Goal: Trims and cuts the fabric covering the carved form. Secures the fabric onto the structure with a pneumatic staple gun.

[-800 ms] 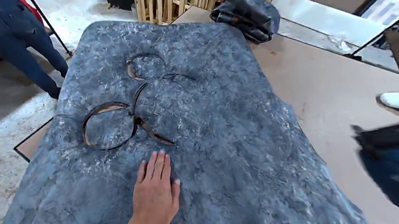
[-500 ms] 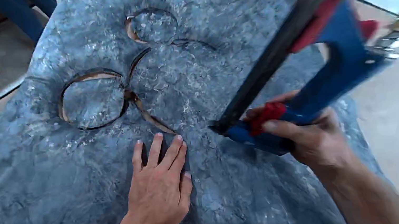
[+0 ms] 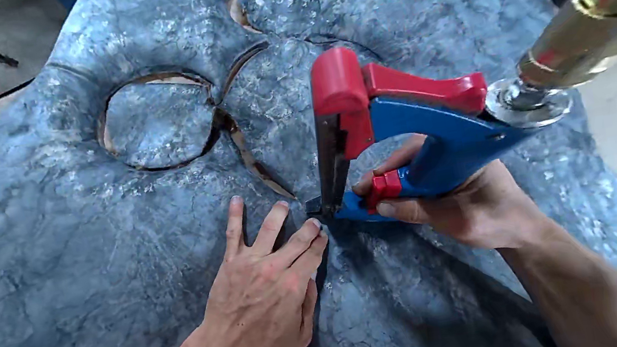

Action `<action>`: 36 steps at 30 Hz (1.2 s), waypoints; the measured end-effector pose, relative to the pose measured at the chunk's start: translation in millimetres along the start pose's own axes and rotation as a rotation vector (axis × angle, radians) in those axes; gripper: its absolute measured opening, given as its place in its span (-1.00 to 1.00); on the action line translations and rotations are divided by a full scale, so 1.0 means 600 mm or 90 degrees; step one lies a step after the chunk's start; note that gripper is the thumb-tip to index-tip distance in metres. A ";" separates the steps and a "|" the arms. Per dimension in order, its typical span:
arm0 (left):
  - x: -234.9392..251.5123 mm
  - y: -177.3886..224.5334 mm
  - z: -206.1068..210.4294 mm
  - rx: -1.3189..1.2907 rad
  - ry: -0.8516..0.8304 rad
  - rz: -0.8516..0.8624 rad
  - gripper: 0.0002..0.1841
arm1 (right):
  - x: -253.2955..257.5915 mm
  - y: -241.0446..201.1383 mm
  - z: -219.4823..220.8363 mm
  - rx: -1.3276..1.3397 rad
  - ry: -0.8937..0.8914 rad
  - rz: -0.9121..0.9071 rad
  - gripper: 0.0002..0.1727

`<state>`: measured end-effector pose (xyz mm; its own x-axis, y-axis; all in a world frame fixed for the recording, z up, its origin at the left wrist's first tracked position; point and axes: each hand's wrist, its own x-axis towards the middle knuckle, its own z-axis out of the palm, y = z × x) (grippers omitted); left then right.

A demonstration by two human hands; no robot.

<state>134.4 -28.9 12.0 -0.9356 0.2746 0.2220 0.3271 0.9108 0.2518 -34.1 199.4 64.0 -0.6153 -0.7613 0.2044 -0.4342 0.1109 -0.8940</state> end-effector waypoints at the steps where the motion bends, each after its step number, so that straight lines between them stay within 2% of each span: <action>1: 0.001 0.000 -0.001 0.000 0.000 0.000 -0.51 | 0.000 0.002 -0.001 -0.001 -0.009 -0.006 -0.62; 15: 0.004 0.005 0.003 -0.012 0.011 -0.007 -0.54 | 0.012 0.054 -0.013 0.097 -0.076 -0.069 -0.63; 20: 0.005 0.003 0.007 -0.012 0.016 -0.003 -0.53 | 0.017 0.055 -0.017 0.056 -0.083 -0.102 -0.61; 29: 0.006 0.003 0.007 -0.004 0.016 0.003 -0.52 | 0.027 0.068 -0.019 0.162 -0.104 -0.046 -0.68; 36: 0.000 0.000 0.008 -0.020 0.034 0.009 -0.53 | 0.044 0.069 -0.039 0.146 -0.187 -0.080 -0.63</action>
<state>133.5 -27.4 7.3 -0.9225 0.2700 0.2757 0.3452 0.8967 0.2771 -83.8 198.8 41.6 -0.3373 -0.9141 0.2250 -0.3152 -0.1156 -0.9420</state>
